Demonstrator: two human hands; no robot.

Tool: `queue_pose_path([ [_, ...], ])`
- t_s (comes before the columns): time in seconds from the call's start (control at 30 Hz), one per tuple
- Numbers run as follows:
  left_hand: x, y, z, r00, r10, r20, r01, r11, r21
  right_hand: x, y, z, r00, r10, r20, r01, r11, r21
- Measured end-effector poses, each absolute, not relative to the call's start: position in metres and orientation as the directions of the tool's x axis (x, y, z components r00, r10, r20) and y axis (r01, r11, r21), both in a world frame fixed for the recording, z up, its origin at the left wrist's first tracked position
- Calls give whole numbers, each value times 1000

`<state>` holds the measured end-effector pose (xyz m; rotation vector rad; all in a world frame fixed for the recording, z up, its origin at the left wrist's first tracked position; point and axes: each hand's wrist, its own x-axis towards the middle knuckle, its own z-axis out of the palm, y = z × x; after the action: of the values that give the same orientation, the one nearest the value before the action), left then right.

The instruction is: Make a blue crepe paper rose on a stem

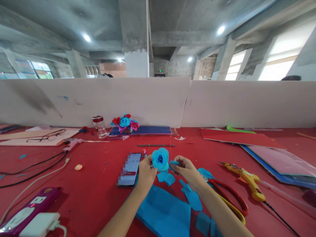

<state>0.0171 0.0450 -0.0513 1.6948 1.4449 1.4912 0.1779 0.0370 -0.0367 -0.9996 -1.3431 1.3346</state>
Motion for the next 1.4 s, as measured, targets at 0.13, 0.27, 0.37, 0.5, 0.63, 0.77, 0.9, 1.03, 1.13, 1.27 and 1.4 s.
queue_pose_path([
  [0.13,16,47,-55,-111,890,442,390,-370,843,179,37,-36,-198,977,83,-51,74,-996],
  [0.27,15,49,-59,-103,880,464,403,-390,828,183,42,-41,-178,980,85,-32,81,-996],
  [0.37,14,50,-62,-77,872,483,401,-417,816,184,44,-42,-168,982,84,-36,79,-996],
  [0.5,12,50,-64,-27,835,550,427,-488,761,183,41,-36,-151,985,83,-44,77,-996],
  [0.63,11,46,-62,19,807,590,441,-536,720,183,37,-31,-143,987,73,-78,62,-995],
  [0.77,11,45,-61,51,803,594,466,-545,697,185,36,-31,-179,983,49,-127,27,-992],
  [0.9,9,45,-62,59,797,601,500,-544,674,184,35,-30,-213,977,28,-162,-7,-987],
  [1.03,8,44,-63,70,783,618,529,-555,642,182,33,-26,-236,972,7,-179,-36,-983],
  [1.13,9,43,-62,64,789,611,549,-540,639,182,33,-27,-218,976,17,-166,-20,-986],
  [1.27,9,43,-63,54,799,599,557,-522,646,182,36,-32,-116,990,78,-115,65,-991],
  [1.4,8,44,-64,63,793,607,546,-536,644,182,35,-31,-74,991,115,-71,109,-991],
])
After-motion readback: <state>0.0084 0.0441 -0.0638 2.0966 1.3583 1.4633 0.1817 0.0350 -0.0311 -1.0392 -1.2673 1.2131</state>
